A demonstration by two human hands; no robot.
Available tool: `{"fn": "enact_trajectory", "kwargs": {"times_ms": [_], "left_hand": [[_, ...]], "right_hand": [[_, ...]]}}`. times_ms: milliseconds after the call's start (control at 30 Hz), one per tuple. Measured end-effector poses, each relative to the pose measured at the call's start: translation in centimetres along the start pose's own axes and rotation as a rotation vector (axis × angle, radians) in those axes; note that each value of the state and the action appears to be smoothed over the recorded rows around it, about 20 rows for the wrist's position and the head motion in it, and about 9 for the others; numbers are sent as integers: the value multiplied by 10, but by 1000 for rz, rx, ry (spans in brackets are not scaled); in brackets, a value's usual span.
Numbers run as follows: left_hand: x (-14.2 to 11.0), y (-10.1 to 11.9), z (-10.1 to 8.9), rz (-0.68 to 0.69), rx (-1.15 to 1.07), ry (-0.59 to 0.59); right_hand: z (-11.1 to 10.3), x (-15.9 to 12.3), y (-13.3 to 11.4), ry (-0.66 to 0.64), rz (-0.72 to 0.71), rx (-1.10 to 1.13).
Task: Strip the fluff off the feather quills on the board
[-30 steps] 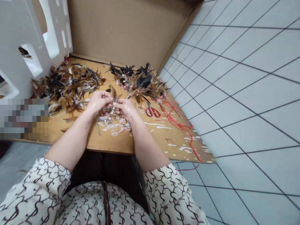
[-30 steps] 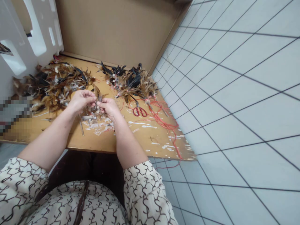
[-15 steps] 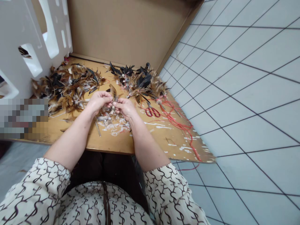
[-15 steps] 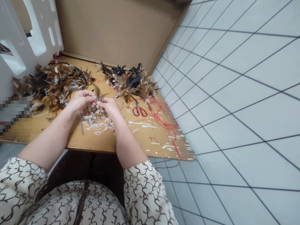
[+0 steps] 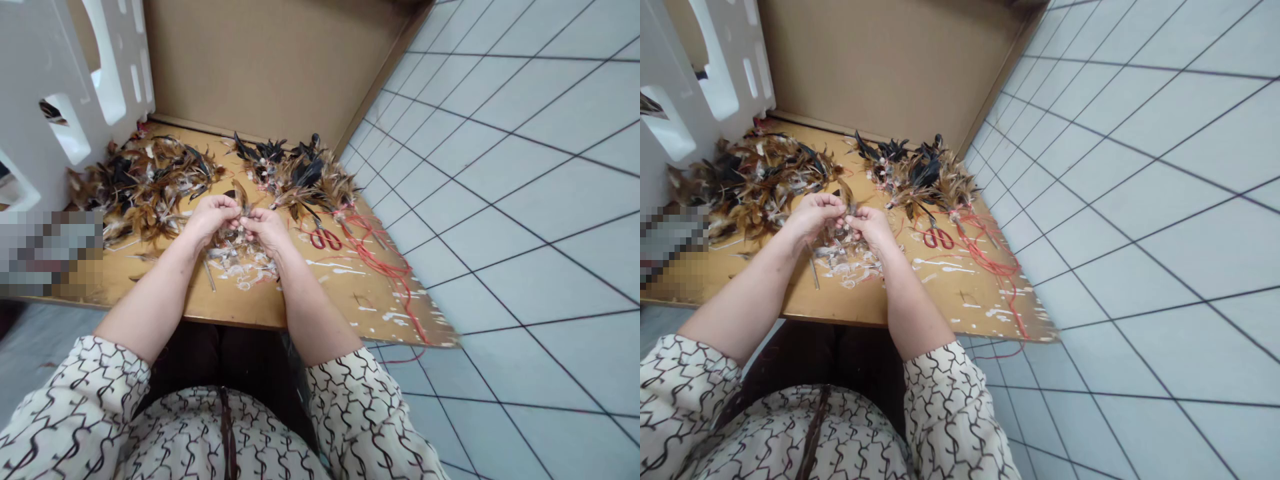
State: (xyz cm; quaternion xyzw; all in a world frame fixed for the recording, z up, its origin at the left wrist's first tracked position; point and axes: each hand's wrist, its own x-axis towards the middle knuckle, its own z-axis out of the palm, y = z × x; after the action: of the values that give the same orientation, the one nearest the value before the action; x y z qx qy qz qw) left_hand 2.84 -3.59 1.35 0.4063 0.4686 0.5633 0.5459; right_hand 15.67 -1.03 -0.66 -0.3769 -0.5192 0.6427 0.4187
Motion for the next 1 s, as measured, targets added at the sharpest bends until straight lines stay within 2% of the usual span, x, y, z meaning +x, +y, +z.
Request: {"fn": "enact_trajectory", "kwargs": {"times_ms": [433, 667, 1000], "left_hand": [[-1, -1, 3, 28, -4, 33], [0, -3, 4, 71, 23, 62], [1, -3, 2, 44, -35, 63]], "right_hand": [[2, -1, -1, 20, -35, -32], [3, -2, -1, 35, 6, -57], [2, -2, -5, 58, 34, 66]]}}
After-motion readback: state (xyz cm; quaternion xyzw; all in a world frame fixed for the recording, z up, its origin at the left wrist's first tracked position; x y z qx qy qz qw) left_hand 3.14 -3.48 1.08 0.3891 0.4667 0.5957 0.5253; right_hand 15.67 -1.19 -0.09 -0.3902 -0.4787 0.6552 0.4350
